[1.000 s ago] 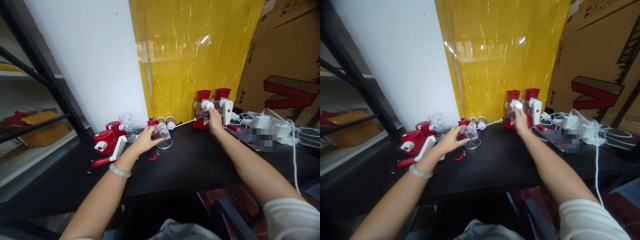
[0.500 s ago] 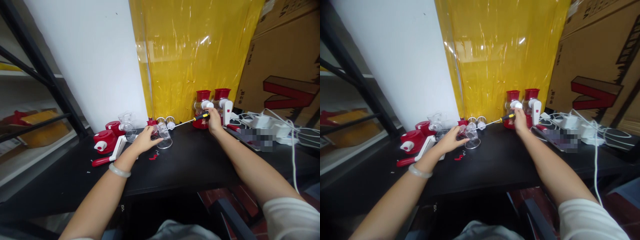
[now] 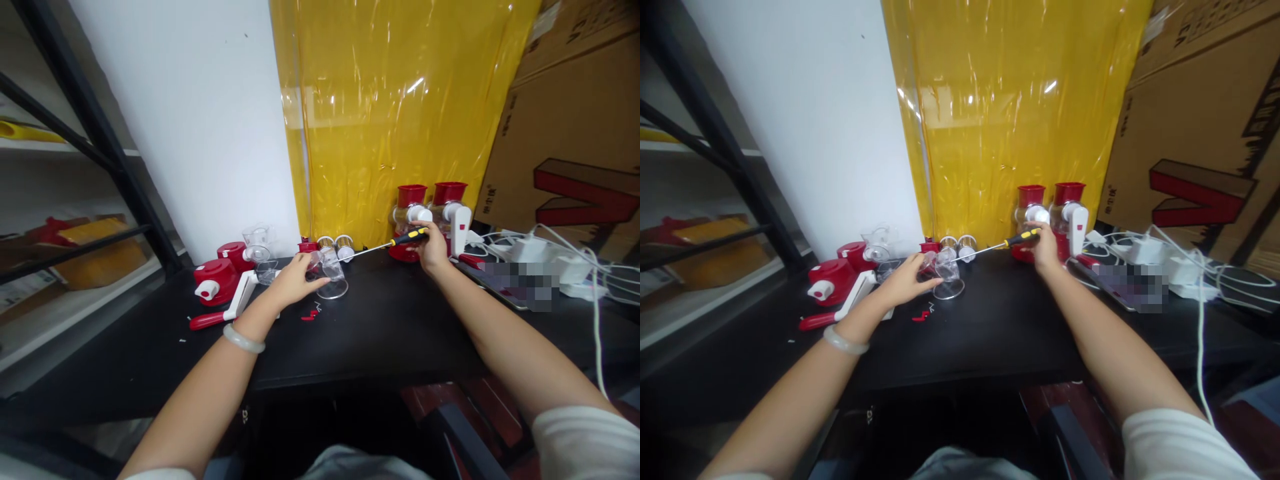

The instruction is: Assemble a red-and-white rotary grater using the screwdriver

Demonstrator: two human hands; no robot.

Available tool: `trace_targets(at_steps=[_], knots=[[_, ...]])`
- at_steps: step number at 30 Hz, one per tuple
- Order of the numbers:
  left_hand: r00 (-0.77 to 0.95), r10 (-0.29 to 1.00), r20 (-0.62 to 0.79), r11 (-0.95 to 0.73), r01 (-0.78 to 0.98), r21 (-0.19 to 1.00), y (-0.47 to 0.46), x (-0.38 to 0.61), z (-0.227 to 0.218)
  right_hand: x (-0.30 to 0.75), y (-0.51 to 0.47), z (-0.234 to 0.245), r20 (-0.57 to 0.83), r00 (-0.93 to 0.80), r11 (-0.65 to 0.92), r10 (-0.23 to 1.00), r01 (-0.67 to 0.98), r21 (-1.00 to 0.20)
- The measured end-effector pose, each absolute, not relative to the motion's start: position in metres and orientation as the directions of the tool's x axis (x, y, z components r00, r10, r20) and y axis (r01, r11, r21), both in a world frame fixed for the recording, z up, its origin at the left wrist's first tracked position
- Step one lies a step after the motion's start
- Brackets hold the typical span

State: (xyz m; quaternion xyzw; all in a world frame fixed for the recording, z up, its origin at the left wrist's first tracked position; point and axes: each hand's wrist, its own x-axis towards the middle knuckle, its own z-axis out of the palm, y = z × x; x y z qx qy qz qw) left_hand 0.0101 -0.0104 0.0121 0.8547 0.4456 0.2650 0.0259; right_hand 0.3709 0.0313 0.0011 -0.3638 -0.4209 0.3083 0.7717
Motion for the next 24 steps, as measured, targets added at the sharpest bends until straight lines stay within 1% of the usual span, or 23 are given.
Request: trace_targets(at_steps=[5,10,12,15,17,21,24], knots=[[0.452,0.789,0.417,-0.592,0.743,0.314,-0.0116,0.0105,0.0130,0.3701,0.0349,-0.0006,0.434,0.531,0.559,0.728,-0.092,-0.824],[0.446,0.790,0.420,-0.587,0.749,0.308,-0.0130,0.0109,0.0136,0.3704,0.0350,-0.0024,0.467,0.527,0.560,0.710,-0.021,-0.828],[0.451,0.786,0.424,-0.591,0.749,0.300,-0.0141,0.0109,0.0138,0.3701,0.0346,-0.0030,0.445,0.533,0.549,0.720,-0.044,-0.835],[0.455,0.780,0.429,-0.593,0.757,0.275,-0.0156,0.0106,0.0136,0.3701,0.0343,-0.0043,0.361,0.533,0.509,0.765,-0.158,-0.846],[0.454,0.780,0.430,-0.590,0.763,0.264,-0.0159,0.0103,0.0131,0.3706,0.0338,-0.0051,0.367,0.502,0.521,0.783,-0.207,-0.828],[0.455,0.776,0.436,-0.595,0.757,0.270,-0.0151,0.0096,0.0116,0.3713,0.0324,-0.0053,0.434,0.470,0.563,0.769,-0.175,-0.808],[0.457,0.778,0.431,-0.595,0.756,0.273,-0.0145,0.0090,0.0106,0.3706,0.0326,-0.0045,0.426,0.506,0.559,0.750,-0.140,-0.817]])
